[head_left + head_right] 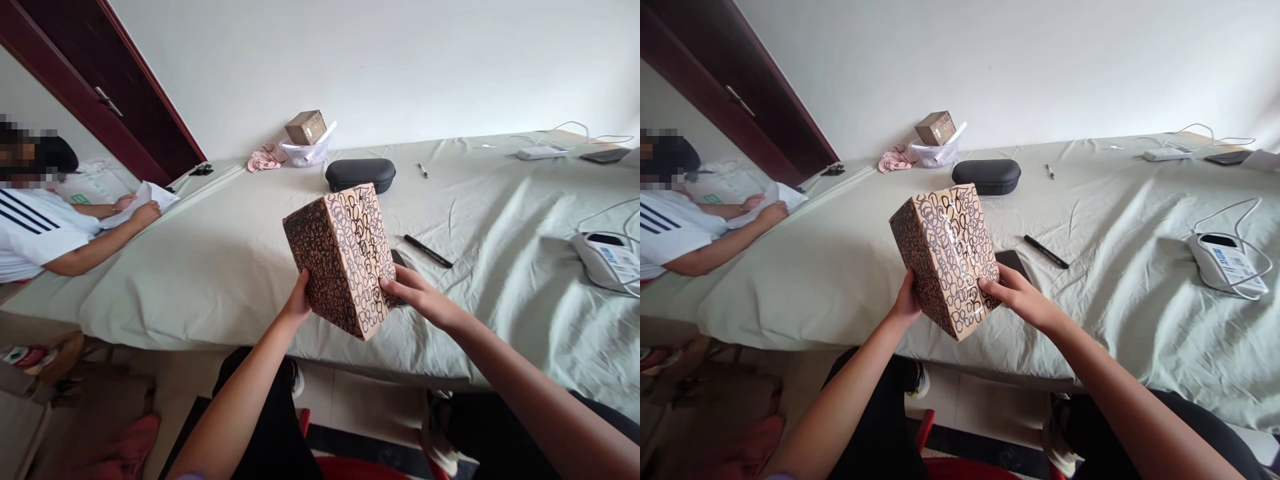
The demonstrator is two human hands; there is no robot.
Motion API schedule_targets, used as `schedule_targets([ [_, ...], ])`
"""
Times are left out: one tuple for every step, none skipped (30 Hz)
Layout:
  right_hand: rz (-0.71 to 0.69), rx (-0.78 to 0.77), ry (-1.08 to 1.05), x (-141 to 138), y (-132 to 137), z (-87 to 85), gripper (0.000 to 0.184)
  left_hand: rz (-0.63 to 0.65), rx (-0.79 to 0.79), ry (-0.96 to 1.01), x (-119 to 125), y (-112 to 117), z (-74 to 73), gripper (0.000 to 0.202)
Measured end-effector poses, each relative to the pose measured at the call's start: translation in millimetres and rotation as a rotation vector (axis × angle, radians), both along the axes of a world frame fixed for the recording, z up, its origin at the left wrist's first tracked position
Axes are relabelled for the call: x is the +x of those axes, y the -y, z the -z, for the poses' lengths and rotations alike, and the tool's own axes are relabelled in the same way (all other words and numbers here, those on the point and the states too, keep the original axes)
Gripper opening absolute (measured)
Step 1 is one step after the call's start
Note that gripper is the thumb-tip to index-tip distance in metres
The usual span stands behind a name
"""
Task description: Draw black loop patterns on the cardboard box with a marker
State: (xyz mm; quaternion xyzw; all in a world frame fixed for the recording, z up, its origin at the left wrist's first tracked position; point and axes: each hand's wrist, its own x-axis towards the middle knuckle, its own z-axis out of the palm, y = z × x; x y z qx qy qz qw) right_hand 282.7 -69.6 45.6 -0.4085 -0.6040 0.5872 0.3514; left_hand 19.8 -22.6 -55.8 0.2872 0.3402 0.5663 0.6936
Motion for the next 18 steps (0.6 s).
schedule_targets([
  [-0.001,0.005,-0.001,-0.9,0.2,-0.1,0.060,-0.018,0.000,-0.022,1.4,-0.5,-1.2,0.073],
  [0.001,0.014,0.001,-2.0,0.3,-0.1,0.061,-0.033,0.018,-0.044,2.8,-1.0,-2.8,0.074],
  [0.009,0.028,0.005,-3.1,0.5,0.1,0.062,-0.047,0.060,-0.067,4.0,-1.7,-4.7,0.073],
  [0.020,0.050,0.016,-4.2,0.8,0.6,0.063,-0.063,0.120,-0.094,4.9,-2.4,-6.7,0.071],
  [0.033,0.077,0.031,-5.0,0.9,1.5,0.063,-0.081,0.186,-0.125,5.4,-3.1,-8.6,0.068],
  [0.046,0.108,0.047,-5.6,1.1,2.8,0.064,-0.099,0.246,-0.155,5.6,-3.7,-10.3,0.065],
  [0.059,0.138,0.061,-5.8,1.1,4.5,0.064,-0.115,0.289,-0.180,5.4,-4.1,-11.5,0.062],
  [0.071,0.163,0.070,-5.8,1.0,6.5,0.065,-0.127,0.314,-0.197,5.0,-4.4,-12.3,0.060],
  [0.083,0.184,0.078,-5.5,0.8,8.5,0.066,-0.133,0.324,-0.206,4.5,-4.4,-12.7,0.060],
  [0.097,0.202,0.086,-5.0,0.6,10.4,0.067,-0.134,0.323,-0.209,3.9,-4.3,-12.6,0.059],
  [0.111,0.219,0.097,-4.4,0.4,11.9,0.068,-0.134,0.319,-0.212,3.5,-4.0,-12.3,0.059],
  [0.123,0.233,0.110,-3.9,0.4,12.9,0.069,-0.133,0.316,-0.214,3.2,-3.7,-11.8,0.059],
  [0.131,0.244,0.123,-3.6,0.5,13.3,0.070,-0.131,0.315,-0.216,3.2,-3.3,-11.4,0.060],
  [0.133,0.253,0.134,-3.4,0.8,13.1,0.069,-0.127,0.315,-0.217,3.4,-2.9,-11.1,0.060],
  [0.132,0.259,0.141,-3.3,1.1,12.6,0.069,-0.124,0.315,-0.217,3.8,-2.5,-11.0,0.060],
  [0.130,0.263,0.144,-3.5,1.5,11.8,0.068,-0.120,0.314,-0.214,4.5,-2.2,-11.2,0.061],
  [0.128,0.265,0.145,-3.7,1.9,10.9,0.068,-0.115,0.311,-0.211,5.3,-1.8,-11.5,0.061],
  [0.128,0.267,0.144,-4.0,2.3,10.2,0.069,-0.109,0.308,-0.210,6.2,-1.5,-12.0,0.061],
])
